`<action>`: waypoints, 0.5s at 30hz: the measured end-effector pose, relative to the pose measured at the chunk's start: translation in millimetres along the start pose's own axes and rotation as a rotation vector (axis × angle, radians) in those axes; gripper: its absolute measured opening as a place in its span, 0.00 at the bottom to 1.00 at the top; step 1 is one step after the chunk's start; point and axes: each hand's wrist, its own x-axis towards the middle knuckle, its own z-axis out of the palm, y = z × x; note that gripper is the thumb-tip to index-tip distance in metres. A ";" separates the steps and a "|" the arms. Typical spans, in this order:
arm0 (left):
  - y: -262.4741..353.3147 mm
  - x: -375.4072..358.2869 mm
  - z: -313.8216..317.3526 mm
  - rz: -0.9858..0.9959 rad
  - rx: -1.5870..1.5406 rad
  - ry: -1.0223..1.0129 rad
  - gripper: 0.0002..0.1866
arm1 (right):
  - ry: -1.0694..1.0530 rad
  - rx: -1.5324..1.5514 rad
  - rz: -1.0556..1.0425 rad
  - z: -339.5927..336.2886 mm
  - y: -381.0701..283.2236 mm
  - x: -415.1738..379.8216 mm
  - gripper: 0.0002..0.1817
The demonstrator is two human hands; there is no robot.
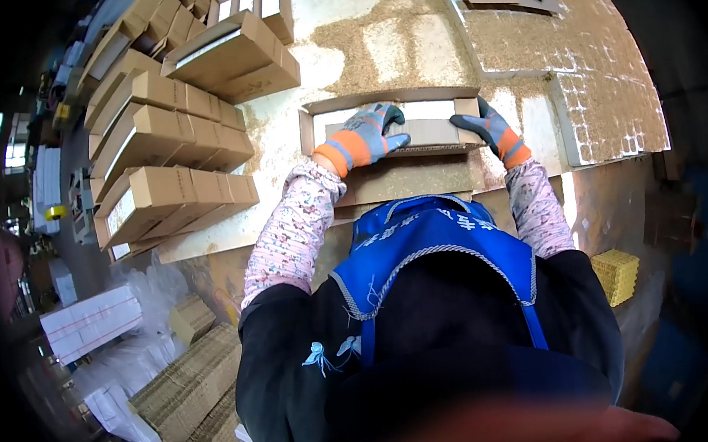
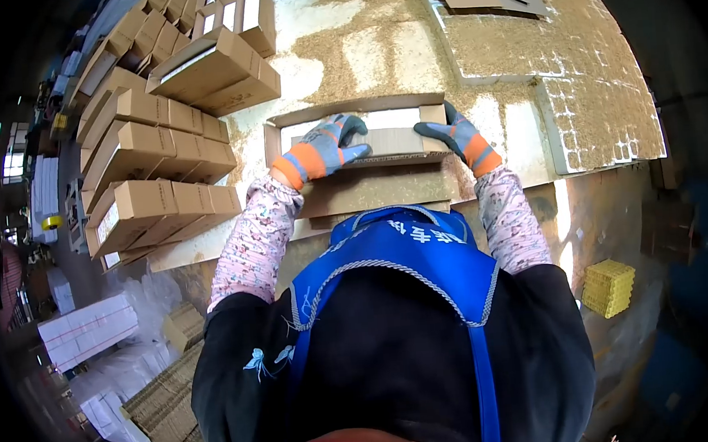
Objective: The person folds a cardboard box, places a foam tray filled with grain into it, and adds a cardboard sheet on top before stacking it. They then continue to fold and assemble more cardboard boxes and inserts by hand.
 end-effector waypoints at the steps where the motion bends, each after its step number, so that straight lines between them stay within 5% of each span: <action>1: 2.8 -1.3 -3.1 -0.004 -0.001 0.018 0.20 | 0.012 0.013 0.020 2.6 -4.6 -2.8 0.36; 4: 6.8 -16.9 -30.2 0.067 -0.072 0.122 0.19 | 0.010 0.042 0.035 2.9 -11.2 -1.0 0.35; 6: 1.5 -38.3 -57.4 -0.053 -0.579 0.536 0.15 | 0.069 0.076 0.031 4.2 -3.4 0.1 0.35; 7: -26.3 -44.9 -68.7 -0.029 -0.568 0.708 0.15 | 0.088 0.105 0.038 8.1 -9.6 -4.1 0.35; 8: -52.3 -57.7 -77.6 -0.105 -0.455 0.728 0.18 | 0.076 0.106 0.041 9.7 -7.7 -4.2 0.35; 10: -129.2 -71.9 -63.2 -0.138 -0.757 0.429 0.28 | 0.097 0.229 0.049 9.2 -4.8 -2.9 0.34; 11: -120.4 -75.7 -47.7 -0.237 -1.175 0.370 0.33 | 0.092 0.242 0.031 11.6 -6.6 -4.6 0.32; 12: -119.3 -73.0 -36.1 -0.330 -0.841 0.216 0.36 | 0.080 0.239 0.028 13.5 -6.2 -5.9 0.32; 14: -97.6 -61.6 -14.9 -0.292 0.393 0.410 0.40 | 0.063 0.230 0.089 8.7 -0.3 -3.5 0.31; 15: -94.9 -57.6 -14.6 -0.302 0.390 0.419 0.40 | -0.020 0.046 -0.097 -20.2 51.1 12.1 0.29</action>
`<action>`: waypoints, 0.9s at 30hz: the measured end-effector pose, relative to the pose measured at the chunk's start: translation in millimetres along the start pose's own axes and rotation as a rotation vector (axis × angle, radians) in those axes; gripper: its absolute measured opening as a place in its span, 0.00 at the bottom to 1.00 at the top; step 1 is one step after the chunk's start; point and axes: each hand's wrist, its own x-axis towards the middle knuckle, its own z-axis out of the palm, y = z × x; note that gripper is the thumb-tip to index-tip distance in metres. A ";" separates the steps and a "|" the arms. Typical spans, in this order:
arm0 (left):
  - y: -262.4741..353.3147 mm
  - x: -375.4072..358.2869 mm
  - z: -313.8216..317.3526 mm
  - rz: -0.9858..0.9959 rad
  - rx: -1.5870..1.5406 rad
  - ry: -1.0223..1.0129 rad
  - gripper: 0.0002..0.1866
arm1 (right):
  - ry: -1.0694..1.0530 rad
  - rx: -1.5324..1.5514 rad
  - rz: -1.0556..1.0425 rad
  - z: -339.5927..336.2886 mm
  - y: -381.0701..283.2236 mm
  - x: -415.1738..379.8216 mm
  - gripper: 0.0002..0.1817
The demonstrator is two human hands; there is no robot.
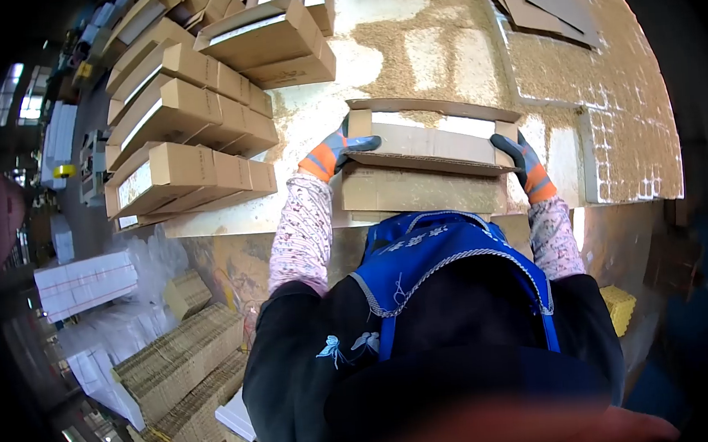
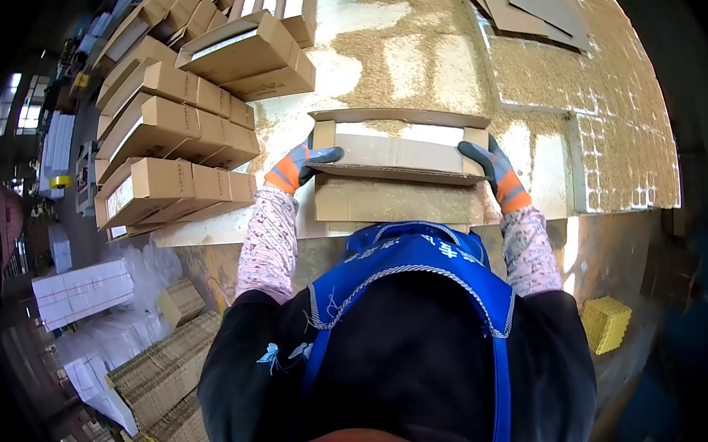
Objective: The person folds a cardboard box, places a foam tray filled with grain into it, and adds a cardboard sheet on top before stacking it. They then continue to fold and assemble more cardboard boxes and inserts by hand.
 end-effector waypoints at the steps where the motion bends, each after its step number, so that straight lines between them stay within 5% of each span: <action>1: 1.9 5.1 -3.0 -0.093 -0.511 -0.214 0.41 | 0.121 0.246 0.256 29.2 -46.4 -12.7 0.27; 2: 2.5 8.9 -5.6 -0.181 -1.027 -0.427 0.42 | 0.017 -0.195 -0.001 18.0 -30.6 -16.8 0.25; 3: 2.3 8.5 -6.9 -0.189 -1.037 -0.415 0.42 | -0.094 -0.633 -0.265 -0.7 -8.7 -19.8 0.23; 5: 3.0 2.4 -12.6 -0.284 -1.200 -0.445 0.42 | -0.068 -0.800 -0.361 -16.3 16.2 -31.0 0.25; 6: 8.7 -3.5 -20.7 -0.333 -1.300 -0.433 0.42 | -0.077 -0.808 -0.371 -11.0 12.9 -36.5 0.25; 8: -2.4 -14.2 3.0 -0.317 -1.380 -0.391 0.37 | -0.012 -0.358 -0.149 2.2 1.5 -44.4 0.18; 9: -3.0 -21.3 3.4 -0.311 -1.419 -0.341 0.35 | 0.001 -0.400 -0.182 -10.4 25.5 -38.5 0.15; 11: -33.5 -32.1 36.3 -0.120 -1.293 -0.200 0.34 | 0.032 -0.636 -0.366 27.6 -35.6 -32.9 0.13; 12: -26.2 -29.0 15.8 -0.225 -1.319 -0.166 0.32 | -0.034 -0.417 -0.224 29.7 -41.0 -22.7 0.13; 13: -19.6 -26.0 -4.6 -0.335 -1.343 -0.138 0.30 | -0.074 -0.693 -0.343 46.2 -68.4 -6.7 0.12; 15: -62.6 -8.7 -0.3 -0.706 -1.508 -0.130 0.23 | -0.090 -0.605 -0.255 64.4 -68.9 35.1 0.12; 17: -102.5 9.2 -29.3 -0.451 -1.395 -0.025 0.17 | -0.165 -0.428 -0.401 94.0 -60.2 99.0 0.11; 18: -138.9 19.1 -21.4 -0.383 -1.414 0.034 0.19 | -0.178 -0.702 -0.634 112.4 -63.4 132.4 0.13; 19: -167.1 30.4 -11.0 -0.315 -1.430 0.095 0.21 | -0.110 0.000 -0.082 157.9 -93.8 152.1 0.22; 20: -175.6 39.6 -10.1 -0.412 -1.492 0.179 0.18 | -0.096 0.036 0.110 176.4 -94.7 181.8 0.27; 22: -202.9 62.0 2.3 -0.752 -1.740 0.280 0.15 | -0.192 -0.049 0.214 185.9 -58.9 237.8 0.24; 23: -222.1 66.5 30.6 -0.753 -1.737 0.285 0.15 | -0.284 -0.108 0.118 182.4 -23.6 262.6 0.24; 25: -257.3 63.7 94.9 -0.713 -1.871 0.322 0.16 | -0.214 -0.017 0.311 197.9 -9.4 272.4 0.23; 26: -250.1 54.2 107.6 -0.686 -1.817 0.362 0.16 | -0.357 -0.269 -0.119 185.6 30.4 283.1 0.26; 27: -262.9 53.5 135.4 -0.919 -2.052 0.418 0.15 | -0.222 -0.114 0.263 195.5 21.9 289.1 0.28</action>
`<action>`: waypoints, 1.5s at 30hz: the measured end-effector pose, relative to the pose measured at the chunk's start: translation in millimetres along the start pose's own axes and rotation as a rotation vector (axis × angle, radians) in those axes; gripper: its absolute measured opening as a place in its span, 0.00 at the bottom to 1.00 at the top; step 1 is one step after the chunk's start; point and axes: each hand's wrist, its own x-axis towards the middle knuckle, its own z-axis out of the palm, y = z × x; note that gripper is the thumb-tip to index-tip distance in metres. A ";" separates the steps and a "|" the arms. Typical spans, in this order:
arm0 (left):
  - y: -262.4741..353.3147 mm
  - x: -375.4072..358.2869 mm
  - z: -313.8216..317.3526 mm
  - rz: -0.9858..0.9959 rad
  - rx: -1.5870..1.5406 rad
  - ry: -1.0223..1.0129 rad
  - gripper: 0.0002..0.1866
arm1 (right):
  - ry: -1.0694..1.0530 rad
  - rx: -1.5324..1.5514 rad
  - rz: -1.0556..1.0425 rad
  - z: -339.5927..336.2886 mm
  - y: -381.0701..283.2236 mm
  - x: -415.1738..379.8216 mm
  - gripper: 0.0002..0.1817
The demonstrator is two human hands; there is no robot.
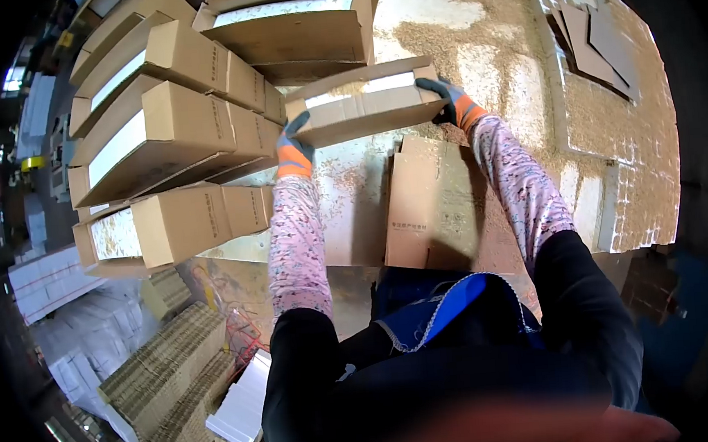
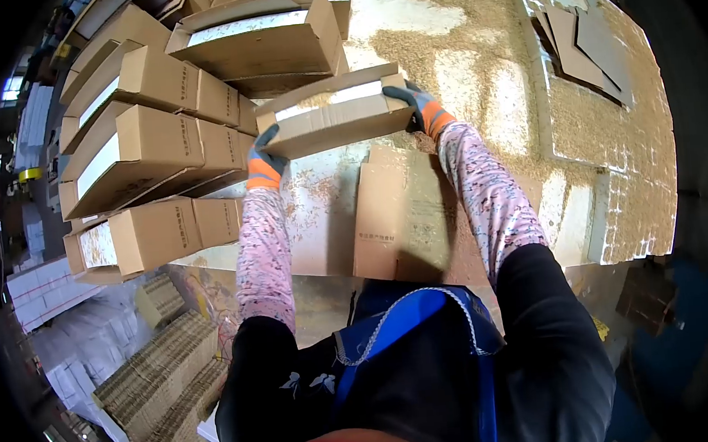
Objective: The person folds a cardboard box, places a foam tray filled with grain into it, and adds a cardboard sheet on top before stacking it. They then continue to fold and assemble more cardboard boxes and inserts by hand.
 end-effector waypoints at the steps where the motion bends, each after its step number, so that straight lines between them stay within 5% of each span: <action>1: -5.7 -4.1 0.1 0.052 -0.038 0.008 0.15 | 0.061 0.075 -0.041 9.0 3.8 4.8 0.28; 6: -17.7 2.7 3.5 0.081 -0.174 0.062 0.15 | 0.080 0.033 -0.107 2.9 8.4 10.6 0.31; 9: -12.0 -5.2 17.2 0.075 -0.187 0.066 0.16 | 0.170 0.114 -0.011 4.8 3.0 9.3 0.35; 11: -9.4 -10.6 17.2 0.053 -0.162 0.107 0.17 | 0.292 0.216 0.255 -1.9 14.4 16.1 0.35; 14: 3.6 -41.6 28.2 -0.055 -0.054 0.149 0.21 | 0.238 0.277 0.325 -37.8 43.9 8.5 0.31; 18: -2.7 -82.6 31.3 0.021 -0.238 0.169 0.25 | 0.325 0.292 -0.038 -89.4 35.4 -101.8 0.20; 20: -22.2 -107.5 12.0 0.161 0.145 0.225 0.23 | 0.511 0.085 -0.158 -112.4 48.6 -173.6 0.17; 22: -49.2 -140.2 -12.0 0.033 0.413 0.113 0.26 | 0.738 -0.220 -0.215 -129.9 80.7 -240.9 0.16; 25: -81.9 -243.0 15.4 0.054 1.081 -0.173 0.34 | 0.695 -0.315 -0.116 -123.6 132.1 -336.4 0.21; 28: -98.3 -313.6 53.0 0.108 1.659 -0.175 0.48 | 0.543 -0.177 0.119 -78.9 118.4 -397.3 0.34; 31: -109.7 -327.2 57.6 0.229 1.893 -0.194 0.48 | 0.500 -0.179 -0.062 -67.4 169.0 -403.6 0.42; 34: -78.0 -339.7 99.7 0.305 1.979 -0.209 0.43 | 0.355 -0.317 -0.087 -90.6 100.2 -419.0 0.41; 38: -26.9 -349.4 150.3 0.424 1.699 -0.318 0.31 | 0.593 -0.106 -0.222 -137.1 33.9 -419.6 0.22; 41: -22.2 -336.8 175.4 0.707 1.800 -0.424 0.20 | 0.781 -0.559 -0.632 -144.1 10.5 -396.2 0.08; 43: -26.8 -330.7 175.9 0.819 1.727 -0.445 0.17 | 0.724 -0.006 -0.657 -134.6 25.3 -371.9 0.11; 44: -24.9 -330.0 179.1 0.507 1.579 -0.413 0.17 | 0.609 0.408 -0.573 -128.0 24.9 -364.7 0.13; 45: -23.4 -330.5 181.1 0.204 1.414 -0.379 0.18 | 0.638 0.118 -0.554 -123.1 25.4 -365.7 0.15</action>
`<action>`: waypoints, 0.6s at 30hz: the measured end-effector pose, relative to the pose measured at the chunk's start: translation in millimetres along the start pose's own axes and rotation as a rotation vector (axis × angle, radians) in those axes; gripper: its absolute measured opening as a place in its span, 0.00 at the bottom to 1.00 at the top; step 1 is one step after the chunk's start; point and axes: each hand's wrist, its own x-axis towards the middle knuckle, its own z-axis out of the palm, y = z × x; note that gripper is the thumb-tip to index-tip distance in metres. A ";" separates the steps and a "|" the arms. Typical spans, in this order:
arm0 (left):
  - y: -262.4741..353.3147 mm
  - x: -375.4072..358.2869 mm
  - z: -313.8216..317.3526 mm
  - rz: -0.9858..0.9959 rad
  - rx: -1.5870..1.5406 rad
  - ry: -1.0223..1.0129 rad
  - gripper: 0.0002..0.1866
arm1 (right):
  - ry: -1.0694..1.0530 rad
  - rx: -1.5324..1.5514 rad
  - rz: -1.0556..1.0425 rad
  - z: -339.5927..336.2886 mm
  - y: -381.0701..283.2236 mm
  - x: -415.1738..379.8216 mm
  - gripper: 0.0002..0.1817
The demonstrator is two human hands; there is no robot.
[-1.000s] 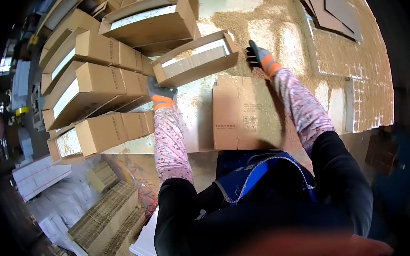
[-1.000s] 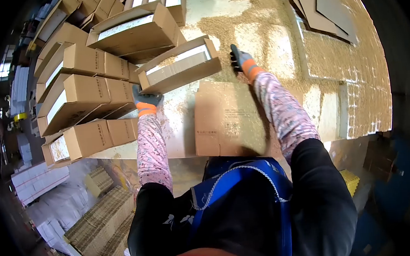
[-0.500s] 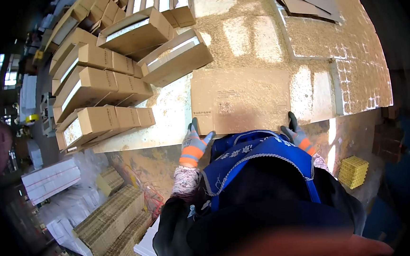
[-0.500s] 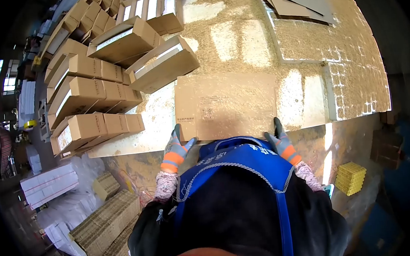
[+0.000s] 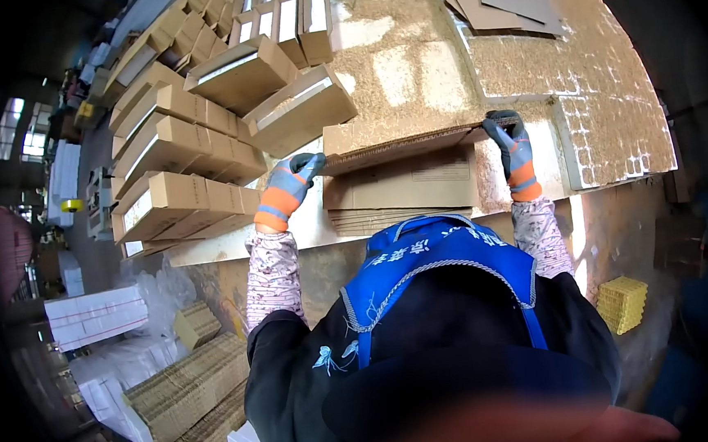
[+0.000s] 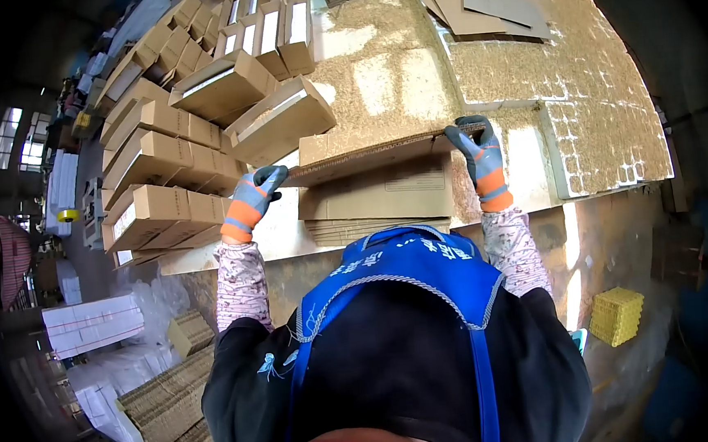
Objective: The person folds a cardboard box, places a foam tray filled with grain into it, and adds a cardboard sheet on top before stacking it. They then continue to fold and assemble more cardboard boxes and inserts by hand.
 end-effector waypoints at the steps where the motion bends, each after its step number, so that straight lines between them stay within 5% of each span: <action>1: 6.6 -2.3 0.2 0.003 0.003 0.002 0.18 | -0.066 0.180 0.041 1.0 -4.6 -2.8 0.14; 4: 26.5 -13.3 7.4 -0.003 0.349 0.193 0.18 | -0.163 0.147 0.101 -4.7 -17.5 -3.7 0.22; 6: 37.4 -19.3 16.1 0.211 1.058 0.324 0.20 | -0.260 0.249 -0.093 3.5 -26.8 -3.4 0.35; 7: 43.1 -21.5 20.5 0.214 1.059 0.322 0.20 | -0.314 0.242 -0.075 1.8 -6.0 5.1 0.45; 10: 46.2 -12.5 37.9 0.072 1.233 0.131 0.24 | -0.358 -0.171 -0.242 23.2 -19.4 2.1 0.54; 11: 42.7 -10.6 43.4 0.071 1.233 0.131 0.24 | -0.359 -0.170 -0.241 22.5 -20.4 2.7 0.54; 13: 40.9 -6.7 48.6 0.241 1.235 -0.084 0.26 | -0.206 -0.466 -0.606 21.1 -24.9 8.9 0.55; 15: 41.6 -2.3 39.0 0.136 1.101 -0.242 0.28 | -0.221 -0.557 -0.635 16.9 -37.0 6.9 0.47; 17: 35.7 -11.6 27.6 0.292 0.529 -0.357 0.31 | -0.259 -0.798 -0.752 13.6 -44.6 5.8 0.34; 18: 35.6 -17.6 28.3 0.466 0.626 -0.366 0.36 | -0.238 -0.810 -0.800 15.2 -52.2 0.7 0.19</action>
